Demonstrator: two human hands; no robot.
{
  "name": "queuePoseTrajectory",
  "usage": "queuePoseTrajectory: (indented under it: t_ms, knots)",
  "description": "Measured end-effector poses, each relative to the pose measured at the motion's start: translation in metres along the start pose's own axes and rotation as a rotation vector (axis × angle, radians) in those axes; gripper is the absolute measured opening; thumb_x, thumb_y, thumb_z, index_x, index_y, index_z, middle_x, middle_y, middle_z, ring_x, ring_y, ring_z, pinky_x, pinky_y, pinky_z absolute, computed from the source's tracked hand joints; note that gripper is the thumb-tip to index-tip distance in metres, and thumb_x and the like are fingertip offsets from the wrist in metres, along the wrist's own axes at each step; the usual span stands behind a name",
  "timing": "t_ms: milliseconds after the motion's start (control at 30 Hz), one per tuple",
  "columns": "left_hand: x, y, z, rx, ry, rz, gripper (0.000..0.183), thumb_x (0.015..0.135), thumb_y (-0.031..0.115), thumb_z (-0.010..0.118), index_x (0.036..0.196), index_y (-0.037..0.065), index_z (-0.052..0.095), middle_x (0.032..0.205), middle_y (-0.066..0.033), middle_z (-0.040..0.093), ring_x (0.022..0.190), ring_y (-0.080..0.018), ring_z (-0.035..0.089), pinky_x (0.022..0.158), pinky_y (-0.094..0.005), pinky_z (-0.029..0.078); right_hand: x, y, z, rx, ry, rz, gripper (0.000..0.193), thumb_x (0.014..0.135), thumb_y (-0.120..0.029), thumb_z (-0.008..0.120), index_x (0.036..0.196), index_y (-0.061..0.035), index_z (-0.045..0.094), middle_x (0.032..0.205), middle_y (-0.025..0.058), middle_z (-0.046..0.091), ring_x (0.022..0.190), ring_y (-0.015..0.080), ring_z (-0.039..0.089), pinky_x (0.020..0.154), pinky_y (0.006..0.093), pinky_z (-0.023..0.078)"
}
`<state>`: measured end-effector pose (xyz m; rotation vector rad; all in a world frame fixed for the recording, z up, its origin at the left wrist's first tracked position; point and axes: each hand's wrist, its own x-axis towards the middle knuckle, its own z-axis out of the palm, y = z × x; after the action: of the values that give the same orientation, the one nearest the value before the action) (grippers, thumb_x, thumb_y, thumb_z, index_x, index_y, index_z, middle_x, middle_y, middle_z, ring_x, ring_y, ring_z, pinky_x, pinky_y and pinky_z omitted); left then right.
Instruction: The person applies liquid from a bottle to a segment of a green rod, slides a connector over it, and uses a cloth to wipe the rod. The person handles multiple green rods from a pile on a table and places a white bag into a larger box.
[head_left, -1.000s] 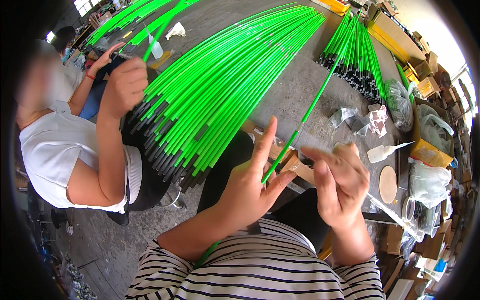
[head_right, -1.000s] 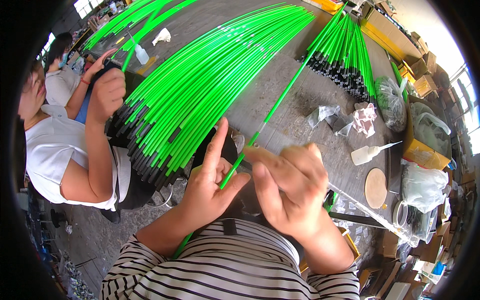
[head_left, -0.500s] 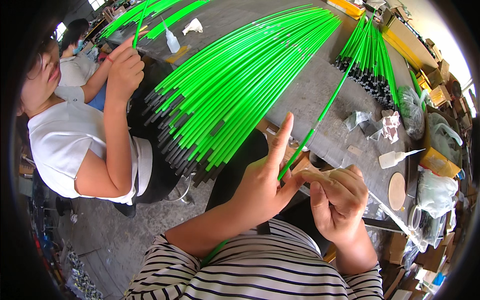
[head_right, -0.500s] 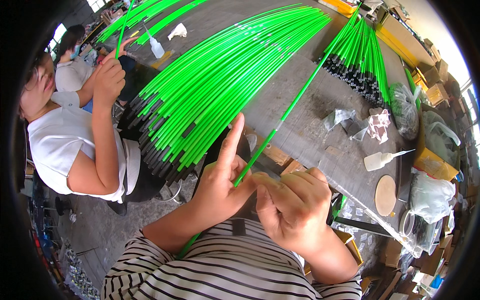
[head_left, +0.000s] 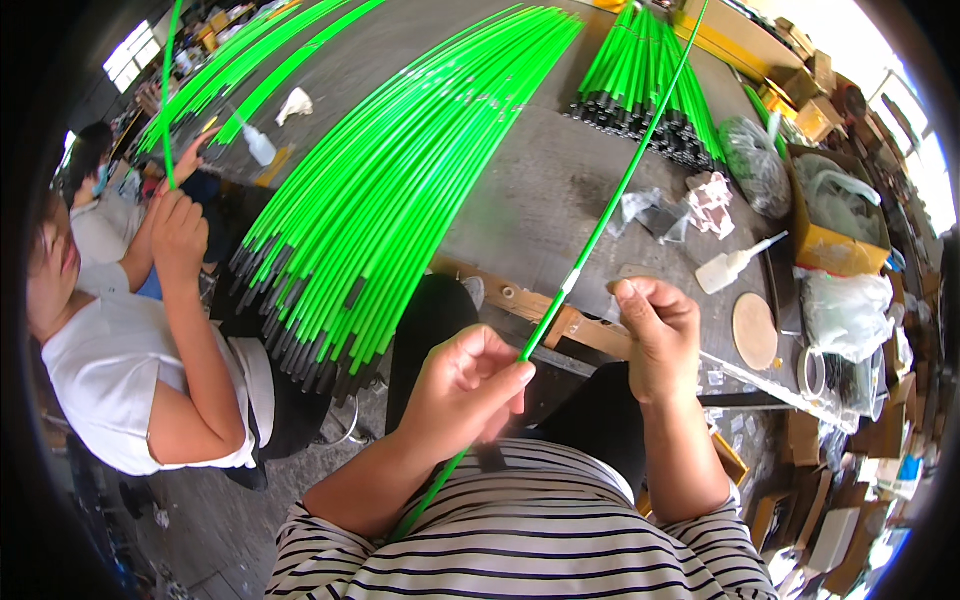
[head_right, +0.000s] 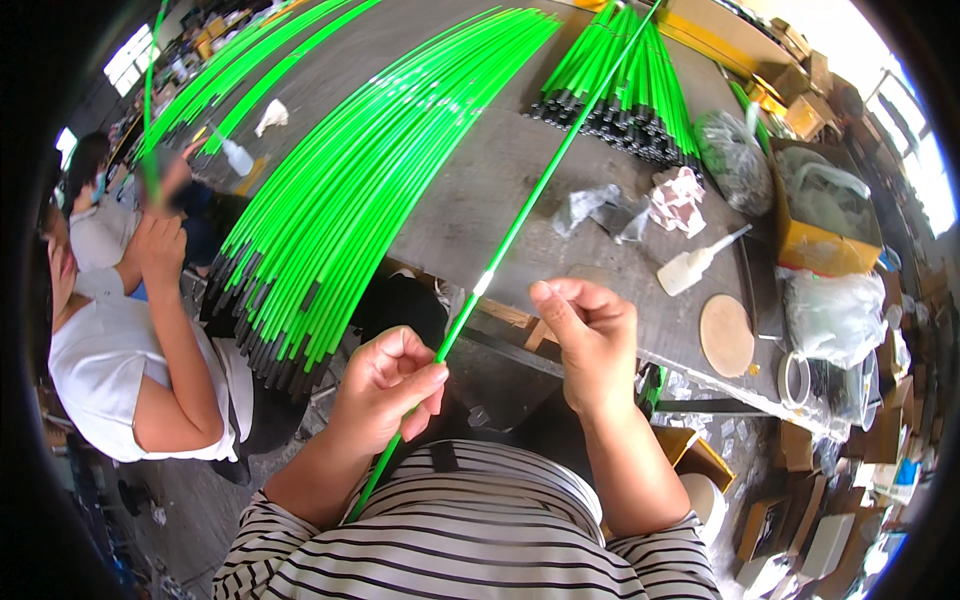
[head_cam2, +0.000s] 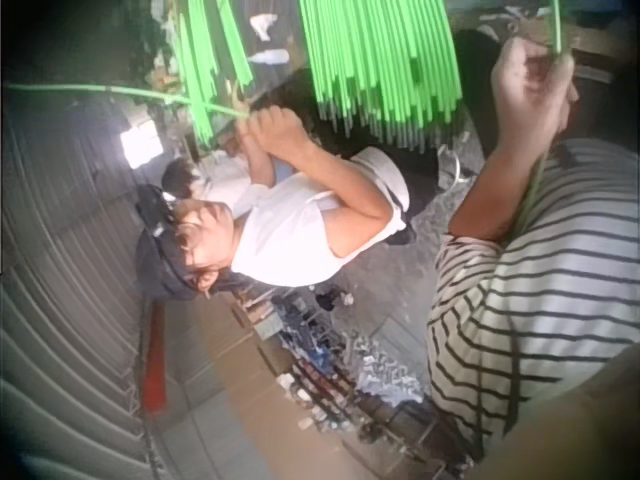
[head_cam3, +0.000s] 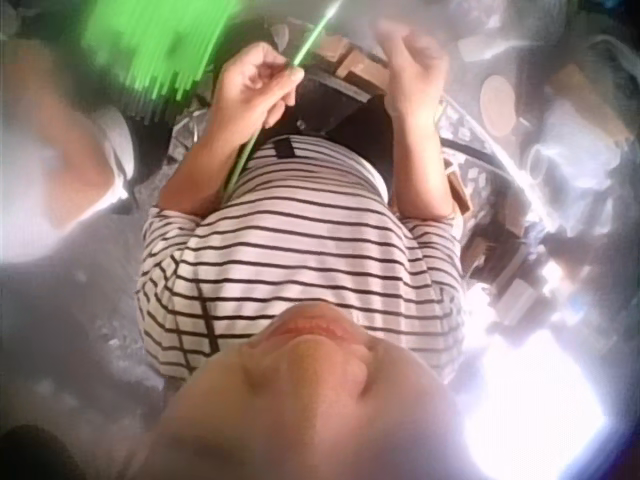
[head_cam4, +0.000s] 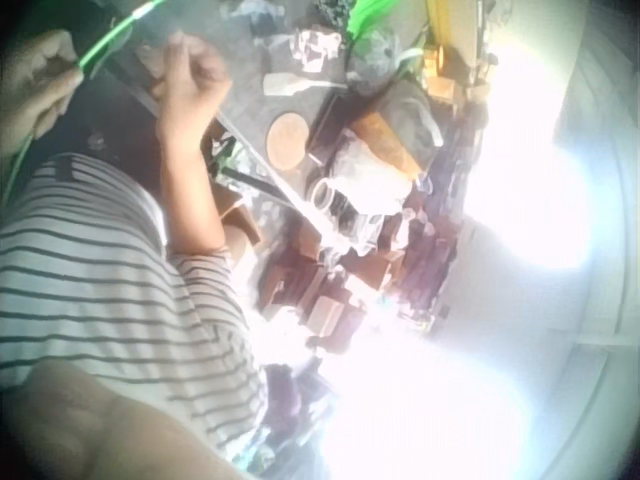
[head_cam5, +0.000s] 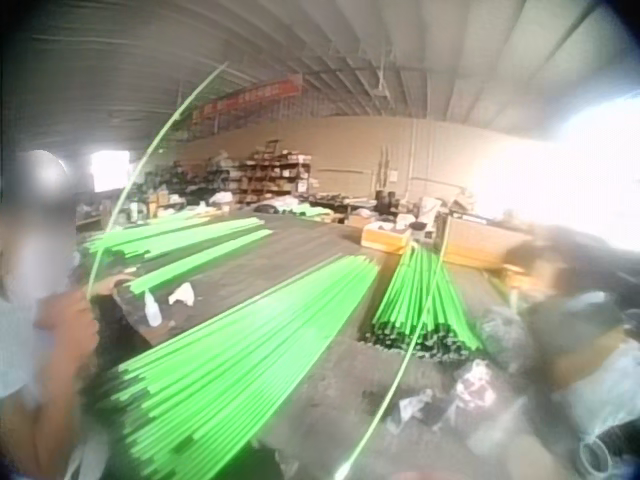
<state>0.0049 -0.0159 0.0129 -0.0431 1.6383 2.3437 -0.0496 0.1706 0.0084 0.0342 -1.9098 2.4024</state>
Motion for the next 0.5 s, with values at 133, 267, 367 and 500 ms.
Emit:
queuePoseTrajectory:
  t_ms: [133, 267, 367, 500]
  knots:
    - [-0.003, 0.000, 0.002, -0.163, -0.164, -0.139, 0.010, 0.086, 0.009, 0.052, 0.081, 0.001, 0.048, 0.060, -0.0096, 0.054, 0.034, -0.0102, 0.041, 0.031, -0.0216, 0.031, 0.000, -0.003, -0.005, 0.225, -0.105, 0.193, 0.016, 0.077, -0.014, 0.068, 0.085, -0.0007, 0.064, 0.067, -0.0022, 0.058, 0.057, 0.0044, 0.046, 0.052, 0.0176, 0.034]
    - [-0.005, 0.005, 0.007, -0.315, -0.249, -0.228, 0.015, 0.087, 0.014, 0.050, 0.085, 0.000, 0.056, 0.061, -0.0060, 0.054, 0.036, -0.0088, 0.043, 0.034, -0.0208, 0.031, -0.005, -0.004, -0.011, 0.492, -0.255, 0.266, 0.017, 0.076, -0.012, 0.067, 0.088, -0.0010, 0.064, 0.074, 0.0007, 0.060, 0.065, 0.0066, 0.049, 0.062, 0.0197, 0.039]
    - [-0.007, 0.007, 0.012, -0.344, -0.280, -0.239, 0.018, 0.089, 0.014, 0.047, 0.086, -0.001, 0.056, 0.060, -0.0053, 0.054, 0.036, -0.0084, 0.043, 0.034, -0.0199, 0.031, -0.009, -0.009, -0.010, 0.562, -0.289, 0.290, 0.016, 0.076, -0.007, 0.065, 0.090, -0.0004, 0.064, 0.081, 0.0034, 0.061, 0.071, 0.0076, 0.050, 0.068, 0.0213, 0.040]
    - [-0.010, 0.008, 0.014, -0.339, -0.302, -0.244, 0.020, 0.090, 0.014, 0.045, 0.088, -0.002, 0.056, 0.059, -0.0047, 0.053, 0.036, -0.0076, 0.043, 0.034, -0.0191, 0.031, -0.014, -0.013, -0.008, 0.595, -0.326, 0.296, 0.016, 0.076, -0.002, 0.063, 0.092, 0.0000, 0.063, 0.090, 0.0081, 0.063, 0.073, 0.0089, 0.052, 0.072, 0.0232, 0.042]
